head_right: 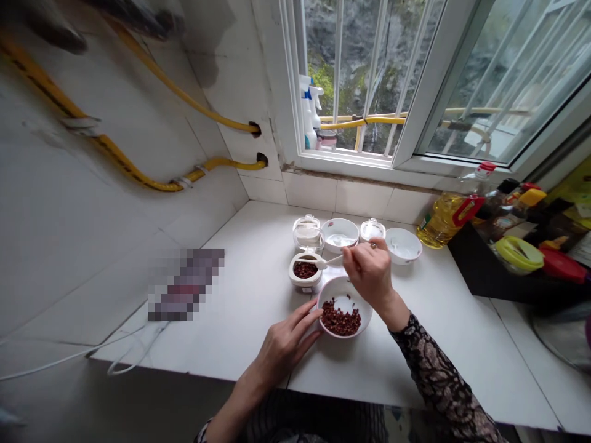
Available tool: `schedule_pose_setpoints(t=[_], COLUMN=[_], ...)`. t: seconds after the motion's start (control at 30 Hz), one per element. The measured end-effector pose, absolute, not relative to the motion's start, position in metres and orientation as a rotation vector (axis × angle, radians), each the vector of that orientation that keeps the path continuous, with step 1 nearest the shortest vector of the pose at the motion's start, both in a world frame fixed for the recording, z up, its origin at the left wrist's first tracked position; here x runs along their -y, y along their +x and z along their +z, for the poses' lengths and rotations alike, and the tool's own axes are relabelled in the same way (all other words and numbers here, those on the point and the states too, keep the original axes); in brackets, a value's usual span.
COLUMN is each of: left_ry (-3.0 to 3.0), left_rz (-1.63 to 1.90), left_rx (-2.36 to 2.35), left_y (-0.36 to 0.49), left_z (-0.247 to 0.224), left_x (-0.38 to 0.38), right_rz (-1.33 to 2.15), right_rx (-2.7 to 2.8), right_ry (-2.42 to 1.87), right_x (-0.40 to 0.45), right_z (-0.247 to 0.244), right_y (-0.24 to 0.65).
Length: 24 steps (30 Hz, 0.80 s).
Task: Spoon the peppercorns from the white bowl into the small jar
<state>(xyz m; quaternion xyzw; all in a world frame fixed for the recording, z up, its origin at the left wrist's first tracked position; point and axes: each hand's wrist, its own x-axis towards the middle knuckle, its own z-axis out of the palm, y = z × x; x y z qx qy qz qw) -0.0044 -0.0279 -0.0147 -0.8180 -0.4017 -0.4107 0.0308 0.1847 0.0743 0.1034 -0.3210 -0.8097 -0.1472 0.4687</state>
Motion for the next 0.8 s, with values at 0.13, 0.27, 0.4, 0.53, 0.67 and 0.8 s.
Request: schedule_pose_setpoints(t=[0.13, 0.27, 0.4, 0.53, 0.67, 0.8], left_ry=[-2.534, -2.53, -2.532, -2.538, -2.539, -2.546], left_rz=[-1.267, -1.273, -1.266, -1.26, -1.252, -1.257], left_rx=[1.243, 1.246, 1.247, 1.256, 1.257, 1.261], left_y=[-0.005, -0.005, -0.005, -0.005, -0.005, -0.005], left_z=[-0.017, -0.016, -0.015, -0.014, -0.013, -0.012], left_x=[0.028, 0.028, 0.028, 0.029, 0.029, 0.029], right_rz=[-0.233, -0.271, -0.186, 0.026, 0.236, 0.521], right_rx=[2.126, 2.268, 2.291, 2.253, 2.14, 1.974], right_ry=[-0.911, -0.981, -0.991, -1.025, -1.109, -1.237], right_x=[-0.074, -0.071, -0.066, -0.064, -0.064, -0.063], right_z=[0.091, 0.069, 0.055, 0.049, 0.051, 0.056], right_y=[0.212, 0.218, 0.207, 0.201, 0.207, 0.214])
